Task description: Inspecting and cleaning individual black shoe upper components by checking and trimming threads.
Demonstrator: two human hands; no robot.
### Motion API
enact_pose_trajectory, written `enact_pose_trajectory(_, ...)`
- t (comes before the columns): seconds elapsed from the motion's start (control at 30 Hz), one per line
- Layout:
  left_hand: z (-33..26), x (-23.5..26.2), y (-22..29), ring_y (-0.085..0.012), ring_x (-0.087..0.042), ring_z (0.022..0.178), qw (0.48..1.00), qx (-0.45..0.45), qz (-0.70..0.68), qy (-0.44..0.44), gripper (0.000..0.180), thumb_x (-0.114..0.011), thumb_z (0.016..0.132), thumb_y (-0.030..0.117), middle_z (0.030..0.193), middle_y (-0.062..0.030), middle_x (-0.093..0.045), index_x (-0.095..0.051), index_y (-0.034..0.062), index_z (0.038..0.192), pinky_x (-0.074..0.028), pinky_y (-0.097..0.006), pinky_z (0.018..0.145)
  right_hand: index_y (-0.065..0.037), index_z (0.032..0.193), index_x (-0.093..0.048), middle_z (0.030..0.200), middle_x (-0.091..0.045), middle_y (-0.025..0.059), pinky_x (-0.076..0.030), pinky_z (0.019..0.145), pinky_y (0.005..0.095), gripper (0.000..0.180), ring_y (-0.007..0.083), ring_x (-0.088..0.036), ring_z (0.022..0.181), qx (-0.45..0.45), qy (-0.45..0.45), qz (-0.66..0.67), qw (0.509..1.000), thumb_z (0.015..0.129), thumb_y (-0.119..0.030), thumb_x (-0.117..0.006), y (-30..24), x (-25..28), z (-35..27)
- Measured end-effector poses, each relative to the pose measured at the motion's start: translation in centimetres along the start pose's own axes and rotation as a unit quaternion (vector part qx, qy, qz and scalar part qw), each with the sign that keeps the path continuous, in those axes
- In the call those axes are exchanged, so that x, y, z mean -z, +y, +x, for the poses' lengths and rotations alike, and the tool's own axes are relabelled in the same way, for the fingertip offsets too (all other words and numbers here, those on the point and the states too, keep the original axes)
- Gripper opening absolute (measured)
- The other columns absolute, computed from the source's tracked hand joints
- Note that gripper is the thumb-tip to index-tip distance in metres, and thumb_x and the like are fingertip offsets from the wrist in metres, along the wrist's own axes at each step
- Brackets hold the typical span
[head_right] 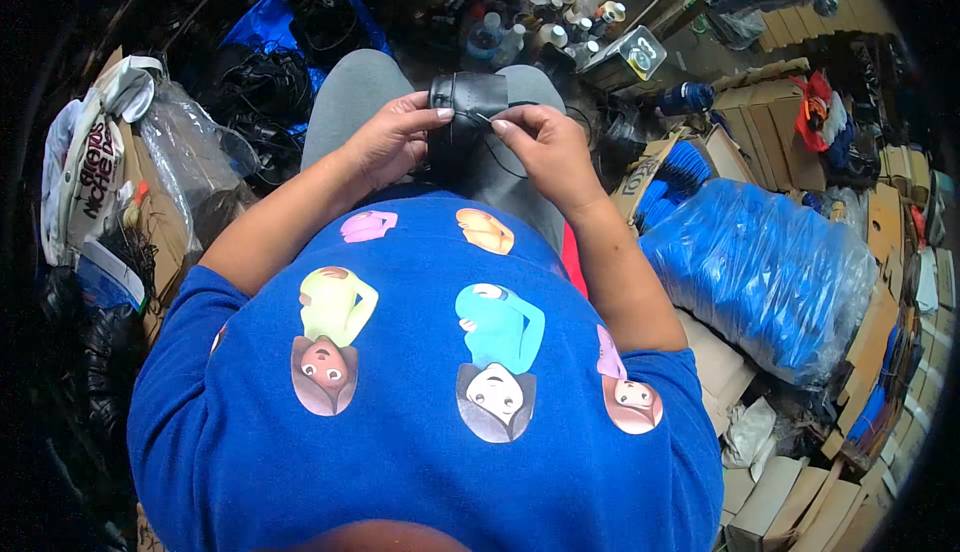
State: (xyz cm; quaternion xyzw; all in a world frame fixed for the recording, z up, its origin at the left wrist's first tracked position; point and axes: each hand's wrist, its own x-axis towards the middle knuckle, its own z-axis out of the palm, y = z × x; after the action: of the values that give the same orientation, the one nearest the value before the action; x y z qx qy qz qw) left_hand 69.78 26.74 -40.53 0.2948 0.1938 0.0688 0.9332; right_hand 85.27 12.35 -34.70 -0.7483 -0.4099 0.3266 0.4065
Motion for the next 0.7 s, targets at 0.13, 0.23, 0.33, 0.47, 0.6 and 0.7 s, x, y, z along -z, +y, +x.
enact_pose_trajectory(0.13,-0.1,-0.1,-0.2,-0.0149,-0.063,0.089,1.0,-0.012,-0.008,-0.013,0.024,-0.06,0.084,0.009,0.098,-0.0083,-0.065,-0.057,0.0024,0.107,-0.052,-0.031,0.08,0.003,0.093,-0.066,0.083,-0.063,0.0065,-0.044,0.071,0.0244,0.022,0.0106,-0.057,0.078,-0.007,-0.012,-0.08,0.997,0.082,-0.016,-0.065,-1.3,0.3,0.1)
enact_pose_trajectory(0.23,-0.3,-0.3,0.0,-0.0149,-0.063,0.088,1.0,-0.009,0.012,-0.015,0.024,-0.06,0.084,0.008,0.097,-0.0079,-0.065,-0.057,0.0025,0.106,-0.052,-0.032,0.078,0.003,0.093,-0.066,0.083,-0.063,0.0063,-0.044,0.069,0.025,0.022,0.0104,-0.057,0.076,-0.017,-0.032,-0.092,0.995,0.081,-0.016,-0.065,-2.2,0.6,0.2)
enact_pose_trajectory(0.33,-0.5,-0.7,0.0,-0.0152,-0.064,0.088,0.999,-0.013,0.031,-0.013,0.024,-0.061,0.083,0.008,0.097,-0.0082,-0.065,-0.057,0.0028,0.106,-0.053,-0.033,0.077,0.002,0.092,-0.066,0.083,-0.063,0.0057,-0.045,0.068,0.0251,0.021,0.01,-0.056,0.075,-0.029,-0.051,-0.121,0.991,0.081,-0.016,-0.065,-2.6,0.7,0.2)
enact_pose_trajectory(0.47,-0.7,-0.7,-0.1,-0.0156,-0.064,0.088,0.999,-0.021,0.033,-0.02,0.024,-0.062,0.083,0.008,0.098,-0.0083,-0.065,-0.057,0.003,0.106,-0.053,-0.032,0.077,0.001,0.093,-0.066,0.084,-0.063,0.0036,-0.044,0.071,0.024,0.021,0.0093,-0.056,0.077,-0.042,-0.068,-0.076,0.994,0.082,-0.016,-0.065,-1.3,0.7,0.1)
enact_pose_trajectory(0.6,-0.8,-0.6,-0.4,-0.0159,-0.063,0.089,1.0,-0.002,-0.007,-0.023,0.024,-0.061,0.083,0.007,0.099,-0.0087,-0.065,-0.057,0.0031,0.106,-0.052,-0.033,0.079,-0.001,0.094,-0.064,0.086,-0.063,0.0009,-0.042,0.077,0.0225,0.018,0.0084,-0.055,0.082,-0.061,-0.075,0.135,0.986,0.083,-0.015,-0.065,1.4,0.1,-0.2)
enact_pose_trajectory(0.7,-0.9,-0.6,-0.6,-0.0162,-0.063,0.09,1.0,0.008,-0.016,-0.02,0.025,-0.061,0.083,0.008,0.099,-0.0091,-0.064,-0.057,0.003,0.107,-0.052,-0.033,0.08,-0.002,0.094,-0.063,0.086,-0.062,0.0004,-0.042,0.076,0.0221,0.017,0.0077,-0.054,0.082,-0.066,-0.074,0.197,0.975,0.084,-0.015,-0.064,1.9,-0.5,-0.3)
